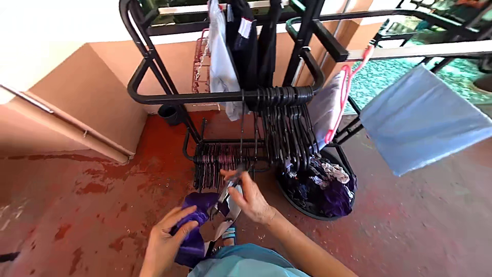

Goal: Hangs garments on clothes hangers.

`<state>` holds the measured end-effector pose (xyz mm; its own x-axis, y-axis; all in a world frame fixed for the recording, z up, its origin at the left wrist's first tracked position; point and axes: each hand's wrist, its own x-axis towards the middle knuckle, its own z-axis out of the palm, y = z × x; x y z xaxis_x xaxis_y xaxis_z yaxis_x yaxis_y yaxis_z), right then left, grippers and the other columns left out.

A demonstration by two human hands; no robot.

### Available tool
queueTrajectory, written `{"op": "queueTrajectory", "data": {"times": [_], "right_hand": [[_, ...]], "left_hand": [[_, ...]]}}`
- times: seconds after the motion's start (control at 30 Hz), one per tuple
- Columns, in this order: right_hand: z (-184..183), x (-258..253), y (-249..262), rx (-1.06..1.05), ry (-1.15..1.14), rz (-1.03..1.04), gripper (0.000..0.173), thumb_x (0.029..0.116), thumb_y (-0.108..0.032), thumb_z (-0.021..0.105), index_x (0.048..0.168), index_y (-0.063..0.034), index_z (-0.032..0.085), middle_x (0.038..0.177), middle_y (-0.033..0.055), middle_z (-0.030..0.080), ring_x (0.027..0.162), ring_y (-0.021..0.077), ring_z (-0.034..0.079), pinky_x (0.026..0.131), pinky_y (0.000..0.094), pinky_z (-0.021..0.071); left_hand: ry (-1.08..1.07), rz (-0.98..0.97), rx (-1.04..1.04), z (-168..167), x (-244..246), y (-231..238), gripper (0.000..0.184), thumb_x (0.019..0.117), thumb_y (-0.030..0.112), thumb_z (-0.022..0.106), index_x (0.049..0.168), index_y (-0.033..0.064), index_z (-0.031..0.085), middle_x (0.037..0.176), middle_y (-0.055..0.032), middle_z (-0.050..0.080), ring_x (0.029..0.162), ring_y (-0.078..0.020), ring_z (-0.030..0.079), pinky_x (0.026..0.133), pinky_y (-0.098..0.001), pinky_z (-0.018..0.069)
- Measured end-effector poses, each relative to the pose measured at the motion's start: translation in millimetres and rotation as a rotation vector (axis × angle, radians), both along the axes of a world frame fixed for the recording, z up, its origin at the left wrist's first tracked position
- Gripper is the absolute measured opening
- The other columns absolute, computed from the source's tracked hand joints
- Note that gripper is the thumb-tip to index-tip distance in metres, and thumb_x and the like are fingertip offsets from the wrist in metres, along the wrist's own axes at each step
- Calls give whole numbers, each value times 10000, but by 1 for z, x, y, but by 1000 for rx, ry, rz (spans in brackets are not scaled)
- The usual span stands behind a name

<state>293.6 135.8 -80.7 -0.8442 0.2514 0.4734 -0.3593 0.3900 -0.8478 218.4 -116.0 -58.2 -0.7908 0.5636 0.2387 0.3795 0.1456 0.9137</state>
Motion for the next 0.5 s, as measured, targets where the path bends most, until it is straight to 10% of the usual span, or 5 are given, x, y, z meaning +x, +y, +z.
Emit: {"op": "queueTrajectory", "data": {"times": [0.07, 0.17, 0.3, 0.4, 0.5], "right_hand": [[13, -22, 7, -272, 159, -17, 234, 1037, -277, 509, 1072, -47, 526, 1101, 107, 680, 1116, 243, 679, 980, 425, 572], [37, -57, 16, -721, 243, 29, 356, 1043, -526, 483, 897, -218, 584, 763, -60, 621, 697, 79, 613, 666, 259, 534], [66, -79, 7, -1222, 36, 406, 539, 1075, -566, 274, 898, -170, 595, 737, -9, 612, 541, 91, 556, 505, 227, 488], [84, -94, -8, -1128, -240, 255, 406, 1129, -369, 221, 948, -131, 494, 706, -26, 546, 469, 47, 458, 442, 184, 428], [85, -112, -12, -564, -360, -177, 137, 1073, -174, 509, 1097, -39, 498, 707, -5, 489, 497, 43, 433, 476, 191, 404]], "left_hand": [[42, 110, 15, 6, -17, -13, 290, 843, 205, 793, 1113, 100, 794, 1081, 3, 744, 981, -37, 691, 868, -192, 582], [97, 229, -6, 5, -36, -20, 347, 840, 248, 782, 1152, 98, 776, 1100, 2, 728, 995, -19, 674, 873, -168, 563], [63, 170, -33, -7, -45, 7, 450, 889, 351, 734, 1249, 82, 728, 1181, -45, 709, 1067, -85, 668, 919, -271, 569], [-18, -132, 28, -23, -39, 29, 642, 1003, 595, 490, 1247, 47, 719, 1250, -97, 700, 1175, -146, 647, 1030, -365, 526], [-34, -423, 83, -40, -26, 40, 891, 966, 742, 368, 1264, -35, 685, 1253, -182, 690, 1195, -191, 643, 1064, -387, 495]]}}
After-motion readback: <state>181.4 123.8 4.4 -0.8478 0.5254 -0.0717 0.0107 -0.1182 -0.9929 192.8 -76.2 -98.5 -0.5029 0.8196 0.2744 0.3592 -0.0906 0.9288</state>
